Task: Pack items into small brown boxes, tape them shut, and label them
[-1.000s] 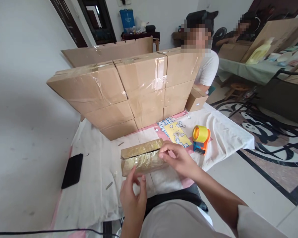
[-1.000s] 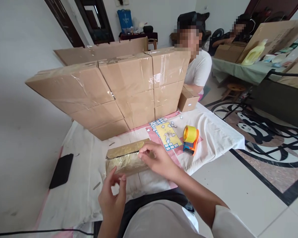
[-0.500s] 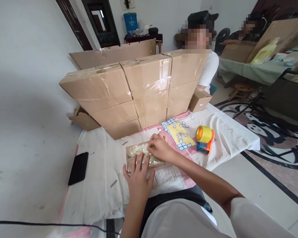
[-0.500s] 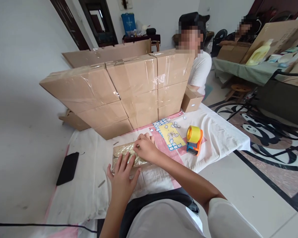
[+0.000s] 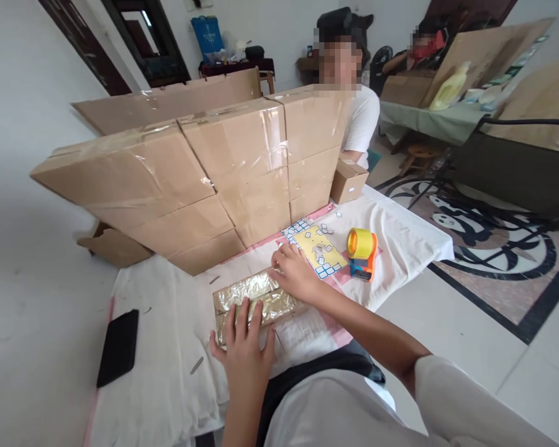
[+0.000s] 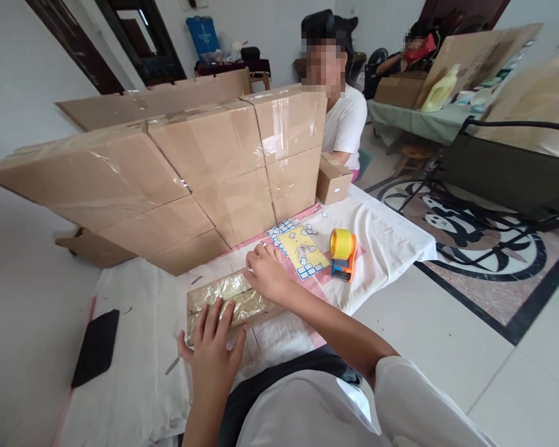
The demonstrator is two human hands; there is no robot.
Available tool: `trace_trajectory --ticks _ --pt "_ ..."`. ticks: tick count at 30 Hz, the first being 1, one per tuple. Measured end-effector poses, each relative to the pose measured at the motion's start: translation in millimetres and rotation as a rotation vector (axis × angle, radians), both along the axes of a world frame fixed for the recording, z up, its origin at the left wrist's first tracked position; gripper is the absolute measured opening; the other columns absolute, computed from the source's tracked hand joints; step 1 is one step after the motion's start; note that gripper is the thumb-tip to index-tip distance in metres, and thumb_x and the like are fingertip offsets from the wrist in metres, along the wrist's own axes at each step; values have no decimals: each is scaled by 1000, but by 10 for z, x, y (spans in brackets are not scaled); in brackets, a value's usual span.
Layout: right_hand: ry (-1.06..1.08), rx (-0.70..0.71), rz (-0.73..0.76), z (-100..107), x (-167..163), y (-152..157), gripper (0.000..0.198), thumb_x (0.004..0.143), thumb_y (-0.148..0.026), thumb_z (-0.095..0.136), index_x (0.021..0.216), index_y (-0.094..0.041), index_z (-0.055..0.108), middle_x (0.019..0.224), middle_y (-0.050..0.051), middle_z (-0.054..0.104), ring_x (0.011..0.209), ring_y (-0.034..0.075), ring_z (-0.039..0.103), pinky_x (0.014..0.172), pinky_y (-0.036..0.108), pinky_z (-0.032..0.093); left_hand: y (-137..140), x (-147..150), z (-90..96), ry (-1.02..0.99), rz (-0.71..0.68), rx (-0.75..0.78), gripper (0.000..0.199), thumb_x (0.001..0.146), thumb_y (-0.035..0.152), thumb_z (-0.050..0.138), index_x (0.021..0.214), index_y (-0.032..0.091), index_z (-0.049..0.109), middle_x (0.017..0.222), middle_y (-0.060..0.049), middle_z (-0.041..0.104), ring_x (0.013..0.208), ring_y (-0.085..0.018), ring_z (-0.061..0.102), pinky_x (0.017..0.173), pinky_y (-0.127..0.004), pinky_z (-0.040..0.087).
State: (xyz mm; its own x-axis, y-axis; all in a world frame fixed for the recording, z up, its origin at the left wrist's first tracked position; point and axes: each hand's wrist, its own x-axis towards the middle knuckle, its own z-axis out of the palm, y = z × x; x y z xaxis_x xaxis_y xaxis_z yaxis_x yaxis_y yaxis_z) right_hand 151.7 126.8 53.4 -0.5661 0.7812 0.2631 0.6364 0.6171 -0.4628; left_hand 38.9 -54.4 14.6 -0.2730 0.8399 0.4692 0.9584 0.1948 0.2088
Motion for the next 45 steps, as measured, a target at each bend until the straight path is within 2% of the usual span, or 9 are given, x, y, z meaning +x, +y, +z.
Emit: trace_trajectory --ticks 4,7,10,14,20,29,37,40,45 --pt "45 -139 -246 -283 532 326 8 95 -19 57 95 -17 65 100 8 65 99 22 59 90 33 43 58 -33 86 45 -24 45 66 93 40 62 155 31 40 146 -7 62 126 -36 57 109 -58 23" --pt "-54 -261 -418 -530 925 565 22 96 -12 51 111 -12 67 106 12 65 96 20 63 87 30 46 104 -91 150 97 -124 16 62 95 35 61 153 34 42 142 -3 65 125 -34 58 105 -55 26" --pt "-130 -320 -431 -728 1117 660 30 93 -13 55 121 -15 68 114 13 63 96 19 65 87 29 47 127 -124 203 105 -149 -62 52 96 35 57 148 34 48 149 -5 59 125 -33 59 99 -53 29" --pt "-228 -355 -399 -855 1078 624 31 90 -12 58 118 -20 70 123 13 60 108 24 64 87 29 47 139 -118 243 104 -127 -144 46 97 37 56 142 32 54 148 -5 59 120 -32 60 91 -51 31" --pt "-276 -327 -398 -854 1021 590 24 94 -7 48 105 -16 67 116 15 62 104 25 64 80 30 44 142 -82 221 107 -94 -113 49 98 38 57 145 31 51 144 -5 63 122 -31 60 93 -51 30" --pt "-156 -294 -345 -875 1207 593 23 98 -6 37 104 -15 57 103 13 67 83 21 62 69 29 38 105 -64 208 112 -82 -149 51 97 39 57 147 31 49 145 -6 62 126 -32 57 101 -52 28" --pt "252 -163 -230 -937 1293 423 20 94 -7 36 97 -19 52 103 12 59 86 22 57 80 33 45 216 13 394 156 -117 -150 52 92 43 63 142 30 53 146 -9 61 129 -37 54 105 -54 29" --pt "384 -165 -220 -857 1329 333 14 97 -13 37 93 -22 47 99 10 58 85 21 56 79 33 45 367 68 552 148 -200 -80 38 90 42 67 126 31 65 142 -6 64 130 -36 54 104 -52 34" --pt "682 -361 -85 -684 1385 179 8 100 -22 43 92 -23 46 77 -1 55 66 15 55 65 29 44 942 261 983 -20 -571 -165 20 94 44 61 108 33 70 119 0 75 111 -26 67 102 -45 39"
